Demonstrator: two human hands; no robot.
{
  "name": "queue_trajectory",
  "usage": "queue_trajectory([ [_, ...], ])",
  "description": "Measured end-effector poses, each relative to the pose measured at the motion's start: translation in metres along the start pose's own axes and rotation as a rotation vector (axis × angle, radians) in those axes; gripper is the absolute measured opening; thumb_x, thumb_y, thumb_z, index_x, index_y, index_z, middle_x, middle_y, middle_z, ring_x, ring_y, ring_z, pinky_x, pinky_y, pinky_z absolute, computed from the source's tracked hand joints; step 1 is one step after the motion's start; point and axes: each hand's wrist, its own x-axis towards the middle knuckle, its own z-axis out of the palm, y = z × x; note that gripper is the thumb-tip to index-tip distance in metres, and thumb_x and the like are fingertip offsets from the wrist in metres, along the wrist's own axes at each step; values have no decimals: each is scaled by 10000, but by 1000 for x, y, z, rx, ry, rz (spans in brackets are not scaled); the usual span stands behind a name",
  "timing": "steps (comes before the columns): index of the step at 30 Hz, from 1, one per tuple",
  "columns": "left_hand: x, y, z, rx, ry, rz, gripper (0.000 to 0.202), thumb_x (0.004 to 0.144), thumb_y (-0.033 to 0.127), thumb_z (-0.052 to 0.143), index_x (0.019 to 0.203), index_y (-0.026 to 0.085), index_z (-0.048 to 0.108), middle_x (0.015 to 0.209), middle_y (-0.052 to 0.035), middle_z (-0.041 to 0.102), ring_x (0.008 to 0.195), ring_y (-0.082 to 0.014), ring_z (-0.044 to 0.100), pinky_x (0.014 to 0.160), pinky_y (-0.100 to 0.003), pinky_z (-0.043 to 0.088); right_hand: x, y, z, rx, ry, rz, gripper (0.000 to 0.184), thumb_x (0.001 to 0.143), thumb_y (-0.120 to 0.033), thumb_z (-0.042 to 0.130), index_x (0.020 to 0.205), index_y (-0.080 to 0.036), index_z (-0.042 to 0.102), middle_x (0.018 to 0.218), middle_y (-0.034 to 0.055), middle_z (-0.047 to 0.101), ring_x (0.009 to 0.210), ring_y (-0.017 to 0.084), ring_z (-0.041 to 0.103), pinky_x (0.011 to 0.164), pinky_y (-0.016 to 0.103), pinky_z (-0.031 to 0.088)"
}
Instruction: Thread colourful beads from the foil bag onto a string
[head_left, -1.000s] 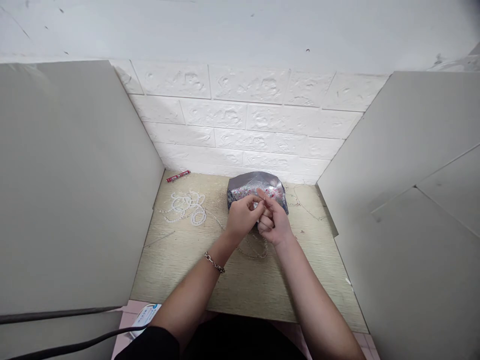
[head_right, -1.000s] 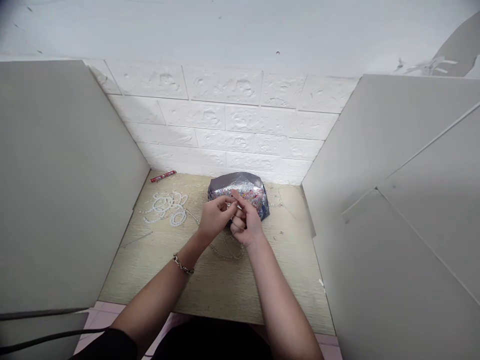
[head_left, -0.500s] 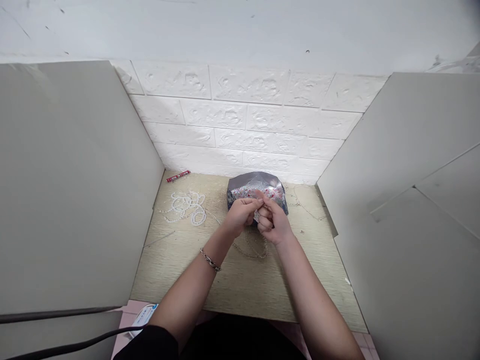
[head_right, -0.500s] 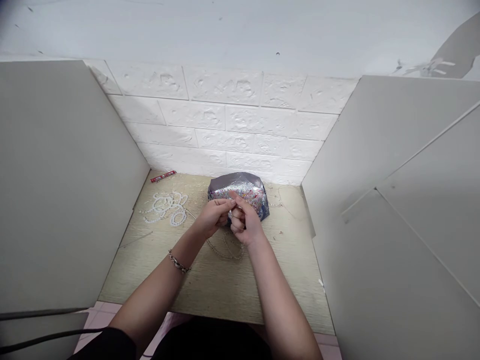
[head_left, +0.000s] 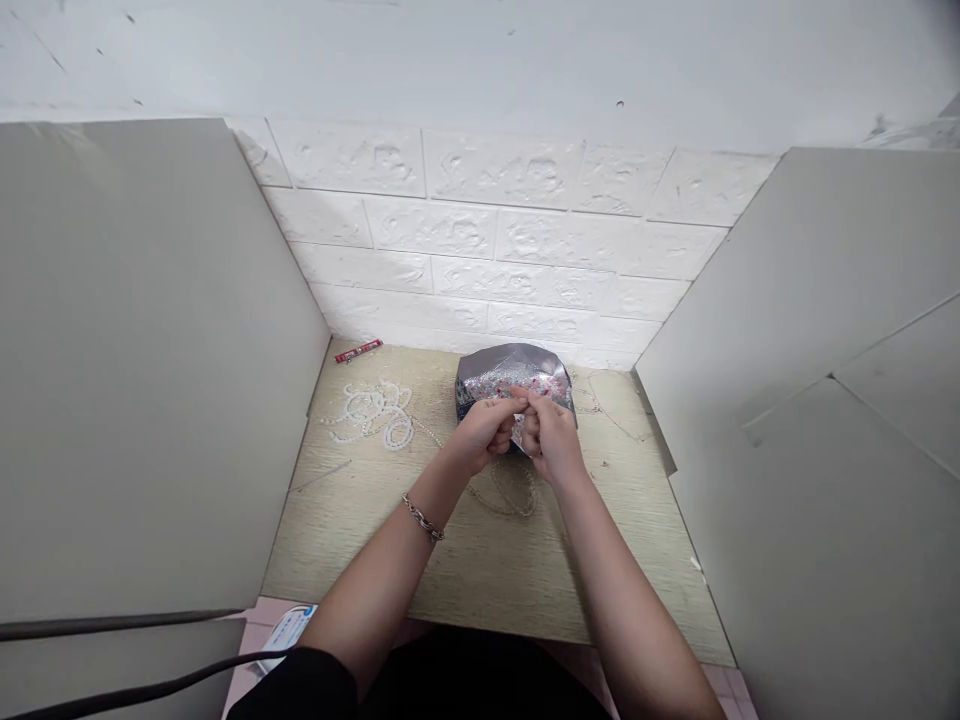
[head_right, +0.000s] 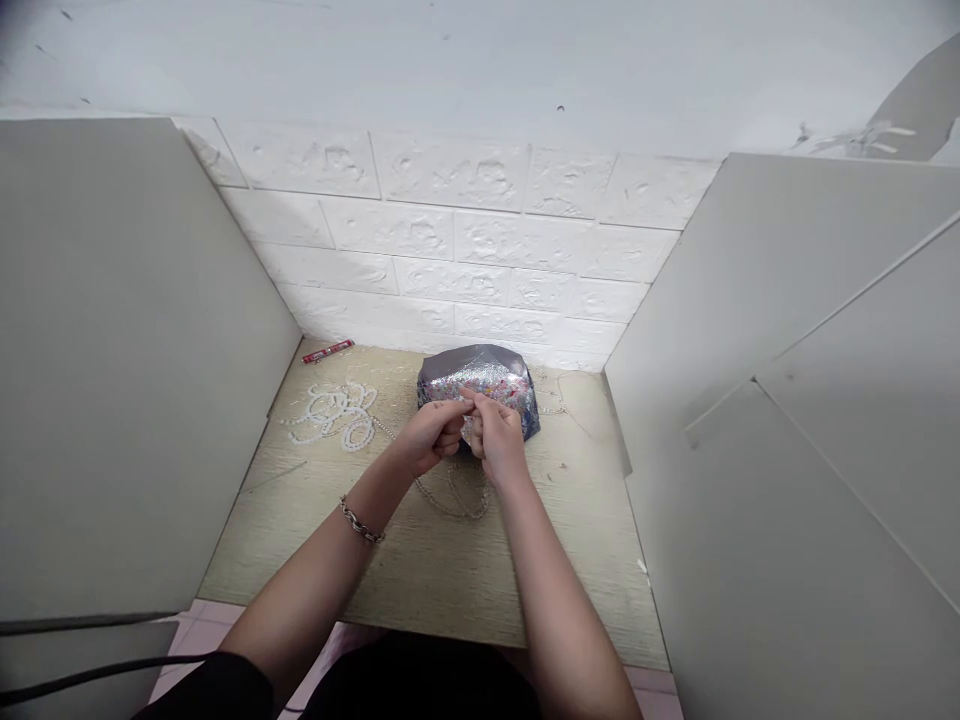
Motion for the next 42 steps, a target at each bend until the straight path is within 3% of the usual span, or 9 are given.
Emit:
queue_trajectory([
  [7,1,-2,2,46,-7,32,274,639,375,557,607,166,383,451,91,210,333,-6,145,338,-175,74,0,2,-1,-121,93,-126,381,638,-380,531,922,-138,606,349,-108,208,279,14,159,267,152,125],
  [11,3,-4,2,141,20,59,173,652,308,508,642,152,436,512,58,318,392,-19,289,359,-157,181,-2,1,1,-91,79,-108,373,641,-378,533,920,-141,607,353,-108,198,291,12,144,271,149,126],
  [14,4,-4,3,183,24,133,119,663,254,449,689,143,485,618,18,422,534,-54,412,435,-158,296,-4,-1,3,-67,88,-92,349,632,-361,545,885,-132,618,365,-102,221,299,9,155,274,148,151],
  [20,4,-2,3,302,47,267,163,685,277,470,631,124,487,613,13,450,616,-75,439,579,-201,357,-5,-3,3,-91,88,-91,354,646,-363,537,898,-128,616,345,-108,211,286,6,158,278,145,137],
  [24,4,-3,3,332,-2,304,220,684,318,503,587,129,444,572,26,444,565,-67,424,557,-203,351,-4,-3,2,-7,67,-42,339,645,-341,549,897,-122,605,327,-117,203,260,6,151,265,145,117],
  [28,5,-4,5,283,91,332,208,700,324,488,619,141,430,558,42,418,531,-57,406,526,-190,348,0,-4,-2,234,25,108,256,689,-333,510,871,-165,576,338,-120,216,245,12,143,242,137,108],
  [32,5,-6,6,217,139,313,206,717,328,464,623,157,401,517,55,385,458,-49,367,462,-182,320,7,-5,-10,517,4,234,208,760,-267,391,830,-151,549,374,-90,322,282,27,288,262,121,249],
  [36,5,-6,5,271,136,322,218,729,332,455,614,156,397,501,55,374,432,-46,351,435,-180,299,12,-3,-14,609,107,260,219,727,-76,340,824,-127,530,522,-17,522,479,47,518,446,135,450],
  [42,6,-6,4,302,133,346,223,724,336,459,609,150,412,523,48,386,448,-45,358,440,-177,304,15,2,-14,569,116,199,364,647,77,305,844,-162,495,749,4,623,761,54,597,638,151,504],
])
